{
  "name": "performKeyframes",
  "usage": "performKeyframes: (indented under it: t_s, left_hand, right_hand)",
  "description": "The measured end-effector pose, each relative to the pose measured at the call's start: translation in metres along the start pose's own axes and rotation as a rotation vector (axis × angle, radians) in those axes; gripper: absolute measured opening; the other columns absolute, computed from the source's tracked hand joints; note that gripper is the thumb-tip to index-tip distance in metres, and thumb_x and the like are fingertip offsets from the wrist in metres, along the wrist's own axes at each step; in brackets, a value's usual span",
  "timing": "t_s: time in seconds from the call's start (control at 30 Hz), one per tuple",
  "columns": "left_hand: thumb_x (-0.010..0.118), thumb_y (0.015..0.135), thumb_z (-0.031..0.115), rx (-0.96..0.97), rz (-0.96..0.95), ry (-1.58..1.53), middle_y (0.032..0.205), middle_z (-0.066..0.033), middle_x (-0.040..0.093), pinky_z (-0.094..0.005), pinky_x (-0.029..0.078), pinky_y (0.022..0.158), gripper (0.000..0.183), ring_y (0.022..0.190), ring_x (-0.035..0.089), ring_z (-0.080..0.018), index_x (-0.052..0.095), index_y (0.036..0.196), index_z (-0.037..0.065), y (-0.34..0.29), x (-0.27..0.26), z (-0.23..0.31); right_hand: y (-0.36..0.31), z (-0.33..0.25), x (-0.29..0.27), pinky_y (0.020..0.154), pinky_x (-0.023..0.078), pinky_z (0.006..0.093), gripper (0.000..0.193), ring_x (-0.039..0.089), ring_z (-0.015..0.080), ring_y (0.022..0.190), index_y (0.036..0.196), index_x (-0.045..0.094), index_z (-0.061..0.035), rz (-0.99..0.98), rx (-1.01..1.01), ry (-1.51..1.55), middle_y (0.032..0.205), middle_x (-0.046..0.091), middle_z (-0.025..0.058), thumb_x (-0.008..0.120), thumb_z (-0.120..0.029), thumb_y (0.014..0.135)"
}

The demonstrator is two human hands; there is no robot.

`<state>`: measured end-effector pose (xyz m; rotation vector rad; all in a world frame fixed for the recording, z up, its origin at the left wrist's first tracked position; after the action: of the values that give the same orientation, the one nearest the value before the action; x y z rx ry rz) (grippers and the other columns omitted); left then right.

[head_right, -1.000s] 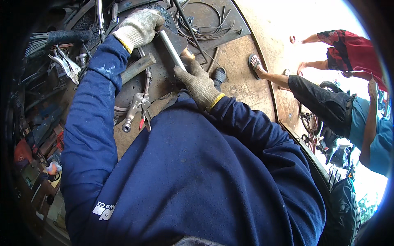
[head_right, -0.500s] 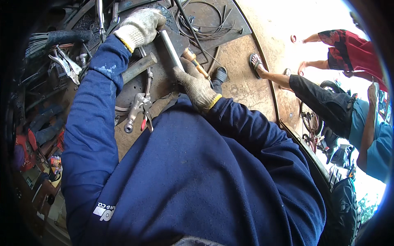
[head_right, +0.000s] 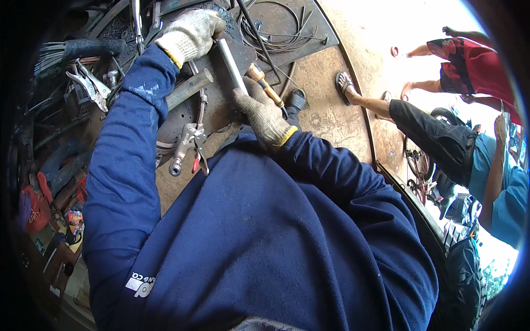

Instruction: The person bends metal rods and positions them onto a metal frame using pliers and by hand, then secures them with clamps on a fabrication table.

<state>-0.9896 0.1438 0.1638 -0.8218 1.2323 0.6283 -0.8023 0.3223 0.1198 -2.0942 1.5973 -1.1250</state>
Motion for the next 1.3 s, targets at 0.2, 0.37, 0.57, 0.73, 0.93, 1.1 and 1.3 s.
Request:
performKeyframes:
  t_s: [0.2, 0.37, 0.57, 0.73, 0.93, 1.1, 1.3]
  left_hand:
    - [0.072, 0.075, 0.0, 0.027, 0.011, 0.011, 0.096, -0.0125, 0.07, -0.0444, 0.056, 0.081, 0.017, 0.095, 0.069, -0.0353, 0.073, 0.088, 0.01, -0.001, 0.002, -0.002]
    - [0.072, 0.075, 0.0, -0.003, -0.038, 0.03, 0.096, -0.0123, 0.071, -0.0444, 0.057, 0.081, 0.018, 0.095, 0.07, -0.0347, 0.074, 0.089, 0.011, 0.002, 0.001, -0.001]
    - [0.073, 0.075, 0.0, -0.03, -0.024, 0.032, 0.095, -0.0132, 0.071, -0.0439, 0.057, 0.081, 0.018, 0.095, 0.07, -0.0346, 0.074, 0.089, 0.012, 0.001, -0.005, 0.004]
    - [0.071, 0.076, 0.0, 0.014, -0.038, 0.031, 0.095, -0.0135, 0.071, -0.0439, 0.057, 0.08, 0.017, 0.094, 0.07, -0.0348, 0.074, 0.088, 0.01, 0.002, -0.002, 0.001]
    - [0.071, 0.075, 0.0, 0.016, -0.048, 0.046, 0.097, -0.0128, 0.07, -0.0435, 0.056, 0.083, 0.016, 0.096, 0.069, -0.035, 0.073, 0.088, 0.01, 0.003, 0.002, -0.001]
    - [0.072, 0.076, 0.001, 0.01, -0.033, 0.045, 0.098, -0.0129, 0.069, -0.0443, 0.056, 0.083, 0.015, 0.097, 0.068, -0.0357, 0.073, 0.088, 0.01, 0.002, -0.002, 0.002]
    - [0.072, 0.078, 0.003, 0.031, -0.026, 0.027, 0.096, -0.0133, 0.069, -0.0449, 0.055, 0.083, 0.012, 0.097, 0.068, -0.0359, 0.072, 0.088, 0.01, -0.001, -0.007, 0.003]
  right_hand:
    - [-0.004, 0.001, 0.004, 0.094, 0.051, 0.0318, 0.073, 0.061, 0.0195, 0.113, 0.157, 0.037, -0.0021, 0.099, -0.022, -0.108, 0.131, 0.06, 0.0114, 0.064, -0.04, 0.101]
    - [0.008, 0.019, 0.003, 0.102, 0.047, 0.0338, 0.077, 0.058, 0.023, 0.122, 0.158, 0.035, -0.0016, 0.087, -0.095, -0.104, 0.14, 0.057, 0.015, 0.063, -0.045, 0.1]
    - [0.007, 0.02, 0.002, 0.109, 0.043, 0.036, 0.077, 0.055, 0.0249, 0.13, 0.158, 0.035, -0.0017, 0.062, -0.056, -0.063, 0.148, 0.053, 0.0169, 0.062, -0.046, 0.101]
    - [0.007, 0.021, 0.003, 0.11, 0.043, 0.0364, 0.078, 0.055, 0.0253, 0.131, 0.157, 0.037, -0.0005, 0.033, 0.024, -0.033, 0.146, 0.055, 0.0181, 0.061, -0.048, 0.101]
    - [0.011, 0.026, 0.005, 0.108, 0.045, 0.0372, 0.079, 0.056, 0.0253, 0.128, 0.156, 0.037, 0.0, 0.044, -0.079, -0.068, 0.143, 0.056, 0.0182, 0.06, -0.051, 0.101]
    - [0.001, 0.012, 0.013, 0.103, 0.05, 0.0386, 0.077, 0.059, 0.0249, 0.125, 0.156, 0.039, -0.0012, -0.007, -0.019, 0.027, 0.138, 0.058, 0.0168, 0.061, -0.05, 0.101]
    - [0.008, 0.018, 0.012, 0.098, 0.053, 0.0358, 0.074, 0.061, 0.0228, 0.119, 0.155, 0.04, -0.0022, 0.018, -0.048, -0.009, 0.135, 0.06, 0.0148, 0.062, -0.047, 0.101]
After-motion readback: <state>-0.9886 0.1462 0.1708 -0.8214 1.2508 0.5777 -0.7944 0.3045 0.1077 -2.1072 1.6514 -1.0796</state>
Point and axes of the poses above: each hand's wrist, its own y-axis towards the middle knuckle, its own x-axis out of the palm, z = x × y, the point moved 2 cm from there along y, towards the middle knuckle
